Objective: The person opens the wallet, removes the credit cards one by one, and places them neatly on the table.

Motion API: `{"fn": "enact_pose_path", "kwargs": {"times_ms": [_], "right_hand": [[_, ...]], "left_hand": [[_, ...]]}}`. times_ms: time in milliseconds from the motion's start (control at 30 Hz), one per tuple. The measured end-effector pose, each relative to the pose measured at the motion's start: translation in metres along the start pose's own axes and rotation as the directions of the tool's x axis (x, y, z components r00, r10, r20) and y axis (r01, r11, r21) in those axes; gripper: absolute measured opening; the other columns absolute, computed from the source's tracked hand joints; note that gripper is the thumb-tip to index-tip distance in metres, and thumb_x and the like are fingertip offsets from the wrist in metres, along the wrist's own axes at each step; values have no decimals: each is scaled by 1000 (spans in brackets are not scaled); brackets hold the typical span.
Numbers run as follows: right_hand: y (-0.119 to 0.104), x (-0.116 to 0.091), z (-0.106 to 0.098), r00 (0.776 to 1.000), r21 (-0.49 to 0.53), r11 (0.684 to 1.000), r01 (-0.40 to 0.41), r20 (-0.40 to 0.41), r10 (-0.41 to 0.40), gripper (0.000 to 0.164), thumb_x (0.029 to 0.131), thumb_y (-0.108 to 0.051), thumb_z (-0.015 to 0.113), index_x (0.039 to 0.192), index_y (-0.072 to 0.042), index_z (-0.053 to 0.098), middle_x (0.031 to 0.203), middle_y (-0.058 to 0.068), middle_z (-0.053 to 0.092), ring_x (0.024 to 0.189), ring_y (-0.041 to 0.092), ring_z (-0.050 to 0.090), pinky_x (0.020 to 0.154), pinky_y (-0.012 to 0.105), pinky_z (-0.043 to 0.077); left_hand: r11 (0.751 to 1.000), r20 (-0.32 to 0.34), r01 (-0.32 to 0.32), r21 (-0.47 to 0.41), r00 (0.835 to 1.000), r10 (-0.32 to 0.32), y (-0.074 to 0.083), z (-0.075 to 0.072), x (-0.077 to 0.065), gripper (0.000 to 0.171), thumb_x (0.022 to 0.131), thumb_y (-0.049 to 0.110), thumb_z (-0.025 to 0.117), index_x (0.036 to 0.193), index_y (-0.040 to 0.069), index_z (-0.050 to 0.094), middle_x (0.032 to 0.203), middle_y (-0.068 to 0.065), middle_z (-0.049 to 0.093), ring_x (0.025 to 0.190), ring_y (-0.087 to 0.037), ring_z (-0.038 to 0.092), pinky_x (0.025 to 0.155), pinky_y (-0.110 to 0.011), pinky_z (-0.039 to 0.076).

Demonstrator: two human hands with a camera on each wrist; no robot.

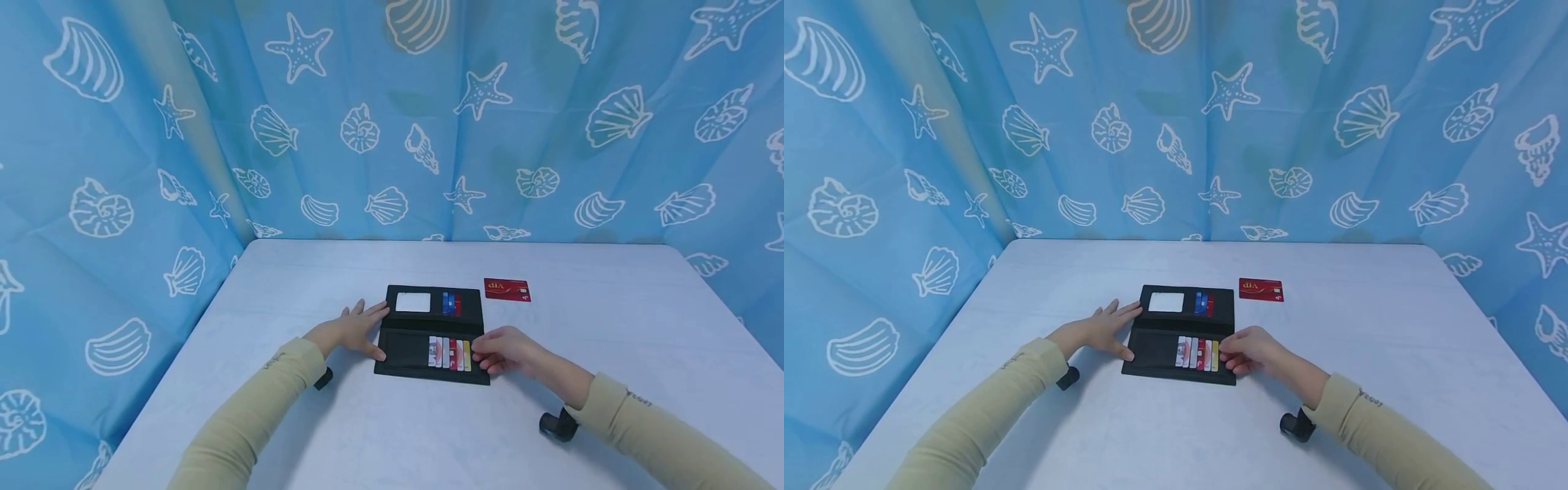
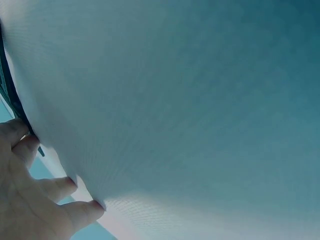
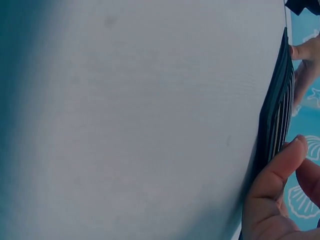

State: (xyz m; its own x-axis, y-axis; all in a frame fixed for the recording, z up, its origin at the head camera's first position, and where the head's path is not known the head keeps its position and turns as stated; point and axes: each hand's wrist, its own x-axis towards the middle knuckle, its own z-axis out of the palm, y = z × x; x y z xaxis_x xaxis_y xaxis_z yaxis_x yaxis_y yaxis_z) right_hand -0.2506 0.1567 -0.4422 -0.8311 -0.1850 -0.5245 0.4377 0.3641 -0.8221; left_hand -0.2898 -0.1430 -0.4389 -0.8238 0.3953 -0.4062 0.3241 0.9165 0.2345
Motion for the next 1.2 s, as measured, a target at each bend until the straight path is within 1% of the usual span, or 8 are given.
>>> {"fn": "enact_pose_path", "kwargs": {"times_ms": [300, 600, 733, 1000, 1067, 1200], "right_hand": [[-2, -7, 5, 1000, -27, 1000, 11, 17, -11, 34, 90, -21, 59, 112, 5, 55, 80, 7, 63, 58, 13, 58, 58, 20, 51], [-3, -7, 6, 1000, 2, 1000, -13, 21, 13, 31, 91, -17, 57, 112, 6, 55, 80, 7, 64, 58, 13, 58, 59, 20, 51], [-3, -5, 5, 999, 25, 999, -28, 36, 27, 31, 91, -17, 57, 112, 6, 55, 80, 7, 64, 59, 13, 59, 60, 20, 51], [-4, -5, -1, 987, 129, 988, -88, 143, 69, 28, 92, -20, 56, 105, 4, 60, 75, 4, 65, 56, 9, 59, 58, 16, 49], [-4, -7, -3, 983, 144, 985, -95, 172, 70, 28, 92, -20, 55, 105, 4, 60, 75, 4, 66, 56, 8, 59, 58, 16, 49], [-4, -8, -6, 976, 191, 975, -112, 206, 72, 29, 92, -19, 54, 108, 4, 59, 76, 3, 66, 57, 7, 59, 60, 16, 50]], "left_hand": [[1000, 3, 4, 7, 1000, -4, 1, -1, -1, 100, 71, 52, 71, 148, 20, 15, 155, 4, 5, 140, -33, -3, 111, -54, 4], [1000, 6, 7, 3, 1000, -7, 1, -1, 0, 100, 71, 51, 71, 148, 20, 15, 155, 4, 5, 141, -33, -4, 111, -54, 4], [1000, 6, 7, 8, 1000, -7, 1, 0, 1, 100, 71, 51, 71, 148, 20, 15, 155, 4, 5, 140, -33, -4, 111, -54, 4], [1000, 11, 5, 12, 1000, -5, 1, 1, 0, 100, 72, 52, 70, 148, 20, 13, 155, 3, 3, 140, -34, -4, 110, -55, 3], [1000, 15, 2, 11, 1000, -2, 1, 1, -1, 100, 73, 52, 70, 148, 20, 13, 155, 3, 3, 140, -34, -5, 110, -55, 3], [1000, 17, 8, 8, 1000, -8, 2, -1, -1, 100, 73, 51, 70, 148, 20, 13, 155, 4, 3, 140, -34, -5, 110, -55, 3]]}}
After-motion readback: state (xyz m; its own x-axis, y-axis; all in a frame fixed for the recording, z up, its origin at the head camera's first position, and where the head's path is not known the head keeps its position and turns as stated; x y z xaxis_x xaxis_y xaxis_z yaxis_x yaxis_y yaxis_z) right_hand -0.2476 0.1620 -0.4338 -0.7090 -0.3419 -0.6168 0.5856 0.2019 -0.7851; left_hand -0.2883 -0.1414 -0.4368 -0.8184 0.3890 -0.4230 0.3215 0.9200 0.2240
